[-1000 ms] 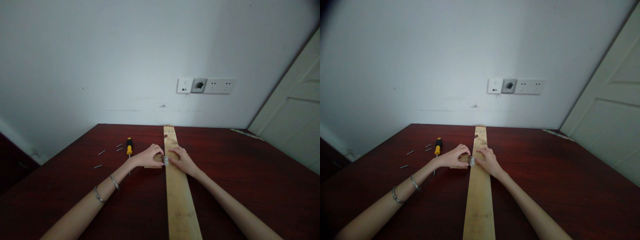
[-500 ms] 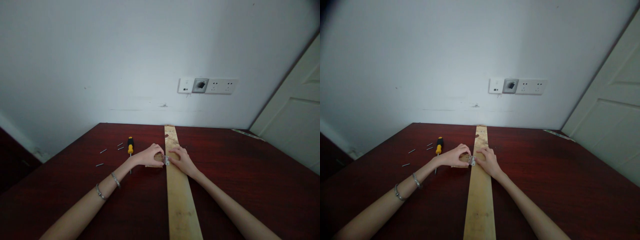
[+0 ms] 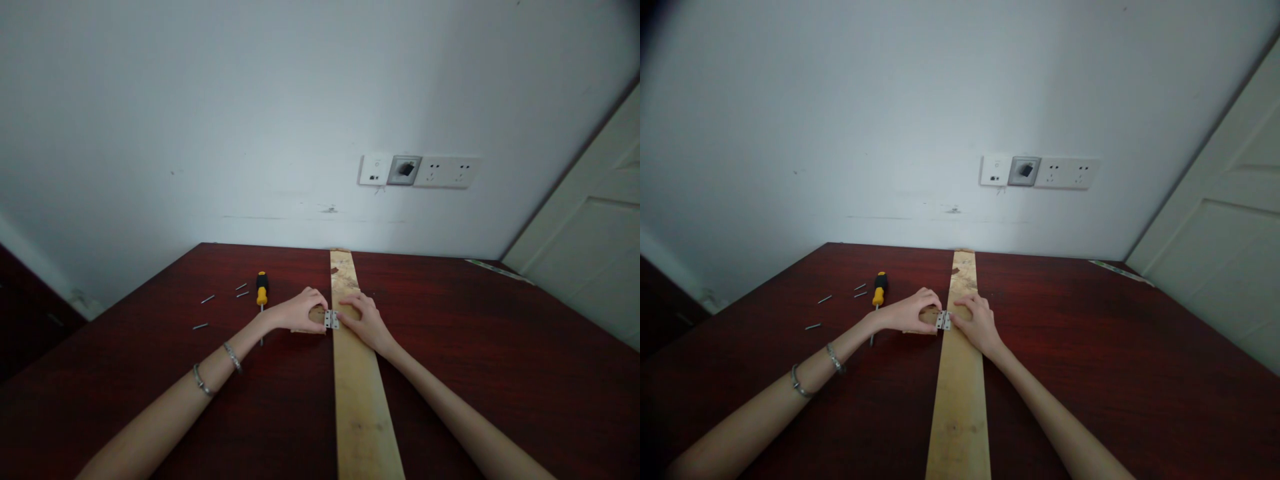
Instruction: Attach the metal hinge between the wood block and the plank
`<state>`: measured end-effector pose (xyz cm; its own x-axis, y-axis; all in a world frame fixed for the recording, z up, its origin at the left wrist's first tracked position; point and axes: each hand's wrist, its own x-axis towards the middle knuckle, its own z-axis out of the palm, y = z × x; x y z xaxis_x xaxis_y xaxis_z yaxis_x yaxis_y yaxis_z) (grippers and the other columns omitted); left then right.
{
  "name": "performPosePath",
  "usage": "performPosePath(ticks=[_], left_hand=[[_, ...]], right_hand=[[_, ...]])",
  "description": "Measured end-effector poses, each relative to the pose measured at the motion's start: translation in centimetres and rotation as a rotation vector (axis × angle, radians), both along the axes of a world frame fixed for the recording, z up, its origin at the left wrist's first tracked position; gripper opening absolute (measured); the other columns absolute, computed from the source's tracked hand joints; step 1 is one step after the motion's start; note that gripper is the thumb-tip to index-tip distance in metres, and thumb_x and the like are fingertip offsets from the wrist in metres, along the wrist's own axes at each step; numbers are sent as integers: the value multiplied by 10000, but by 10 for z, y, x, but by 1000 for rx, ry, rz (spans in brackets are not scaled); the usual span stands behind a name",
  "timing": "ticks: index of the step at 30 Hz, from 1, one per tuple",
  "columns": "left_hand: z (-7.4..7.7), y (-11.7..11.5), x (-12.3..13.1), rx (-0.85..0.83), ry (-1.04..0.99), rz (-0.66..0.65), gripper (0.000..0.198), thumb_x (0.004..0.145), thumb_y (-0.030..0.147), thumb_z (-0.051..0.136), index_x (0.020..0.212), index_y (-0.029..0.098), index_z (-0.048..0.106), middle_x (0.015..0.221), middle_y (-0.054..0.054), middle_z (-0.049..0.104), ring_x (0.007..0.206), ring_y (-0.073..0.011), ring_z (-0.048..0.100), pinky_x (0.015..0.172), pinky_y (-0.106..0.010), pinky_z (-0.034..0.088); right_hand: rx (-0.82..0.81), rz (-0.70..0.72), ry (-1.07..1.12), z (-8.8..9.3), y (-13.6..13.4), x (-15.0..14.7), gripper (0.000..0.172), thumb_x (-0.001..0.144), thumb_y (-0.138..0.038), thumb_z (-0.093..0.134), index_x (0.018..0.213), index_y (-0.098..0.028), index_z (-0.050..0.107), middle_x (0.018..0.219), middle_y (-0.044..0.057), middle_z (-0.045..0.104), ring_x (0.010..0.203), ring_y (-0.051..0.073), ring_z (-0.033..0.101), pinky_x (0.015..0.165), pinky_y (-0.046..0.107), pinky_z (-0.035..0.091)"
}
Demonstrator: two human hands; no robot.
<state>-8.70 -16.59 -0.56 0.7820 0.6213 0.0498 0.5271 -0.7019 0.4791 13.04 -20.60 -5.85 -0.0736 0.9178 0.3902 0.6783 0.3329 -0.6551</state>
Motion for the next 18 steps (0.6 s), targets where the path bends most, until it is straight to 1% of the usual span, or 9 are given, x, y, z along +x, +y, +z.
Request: performPosePath(ticks=[10,18], left_hand=[[-3,1,0,23,-11,1,410,697,364,742,1009,160,571,1068,-67,523,1075,-208,446,963,-326,411],[-2,0,1,4,-9,5,420,696,365,742,1018,160,567,1072,-67,514,1077,-210,437,971,-336,407]], right_hand=[[-7,-6,-3,3,-2,-1,205,782,-325,661,970,-246,688,1058,55,648,1054,265,543,930,445,432],[-12,-3,-4,4,-2,-1,216,768,-354,672,956,-249,688,1054,57,644,1054,274,539,933,461,432]])
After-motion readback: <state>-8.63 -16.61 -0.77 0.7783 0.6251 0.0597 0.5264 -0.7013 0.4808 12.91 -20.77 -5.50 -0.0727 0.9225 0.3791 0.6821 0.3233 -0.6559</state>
